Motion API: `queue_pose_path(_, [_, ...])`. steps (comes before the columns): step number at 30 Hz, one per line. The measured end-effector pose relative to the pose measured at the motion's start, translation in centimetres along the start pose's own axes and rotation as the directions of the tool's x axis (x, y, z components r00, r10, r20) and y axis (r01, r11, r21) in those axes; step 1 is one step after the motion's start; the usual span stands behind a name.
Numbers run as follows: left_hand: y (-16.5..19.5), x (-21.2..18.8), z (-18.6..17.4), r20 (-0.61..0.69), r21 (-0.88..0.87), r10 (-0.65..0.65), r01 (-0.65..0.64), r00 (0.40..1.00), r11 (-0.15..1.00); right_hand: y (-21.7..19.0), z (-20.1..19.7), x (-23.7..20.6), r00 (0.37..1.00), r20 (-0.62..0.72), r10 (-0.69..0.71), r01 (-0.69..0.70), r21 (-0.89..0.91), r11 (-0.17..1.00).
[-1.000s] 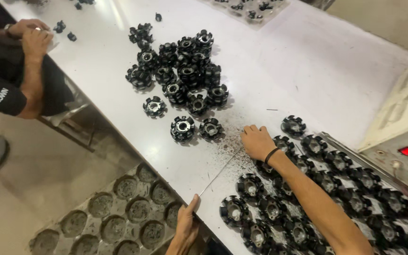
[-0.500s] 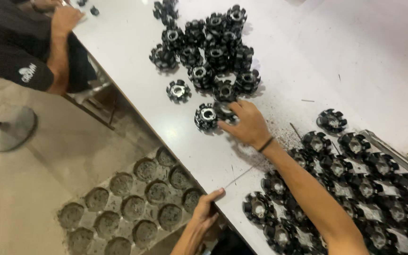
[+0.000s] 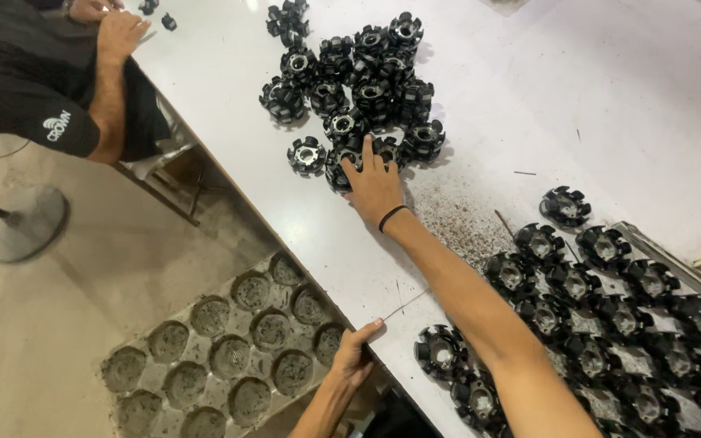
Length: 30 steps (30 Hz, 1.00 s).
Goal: The person arranges black plastic fan impeller rotors from a pile into egg-style trays on the workbench, then uses a heated handheld tool to trim and clean the center hub of each impeller one at a time, with smoke visible as the tool contacts the parts, placing finished impellers back into the trays.
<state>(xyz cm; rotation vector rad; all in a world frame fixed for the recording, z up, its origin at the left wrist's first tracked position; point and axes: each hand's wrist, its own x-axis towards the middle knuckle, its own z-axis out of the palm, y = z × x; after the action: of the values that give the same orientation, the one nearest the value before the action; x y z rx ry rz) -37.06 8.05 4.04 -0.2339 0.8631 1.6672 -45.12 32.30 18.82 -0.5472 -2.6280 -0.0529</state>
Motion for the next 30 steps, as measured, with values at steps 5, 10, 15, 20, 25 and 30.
queue_pose_path(5, [-1.8,1.1,-0.6,-0.042,-0.103,0.036,-0.040,0.998,0.994,9.3,-2.8,-5.0,0.912,0.368,0.183,-0.207,0.027,0.978])
queue_pose_path(10, [-2.2,0.5,-1.2,-0.100,0.009,0.030,-0.030,0.995,1.000,23.7,-8.5,-15.6,0.780,0.250,0.573,-0.444,-0.425,0.789])
queue_pose_path(15, [-2.2,0.0,-2.1,-0.064,0.027,0.007,-0.006,0.998,1.000,27.6,-7.8,-19.3,0.700,0.214,0.682,-0.607,-0.324,0.725])
queue_pose_path(20, [0.3,-0.2,-5.4,-0.139,0.287,0.192,-0.146,0.971,0.947,27.7,-10.3,-17.4,0.593,0.215,0.776,-0.773,-0.117,0.623])
queue_pose_path(25, [0.2,-0.1,-8.9,0.157,0.987,0.458,-0.129,0.875,-0.092,23.2,-11.6,-21.1,0.753,0.091,0.652,-0.654,-0.007,0.756])
queue_pose_path(30, [-2.2,0.8,-10.1,0.581,0.594,0.218,-0.225,0.784,-0.772,20.5,-8.2,-25.4,0.898,0.019,0.439,-0.407,-0.342,0.847])
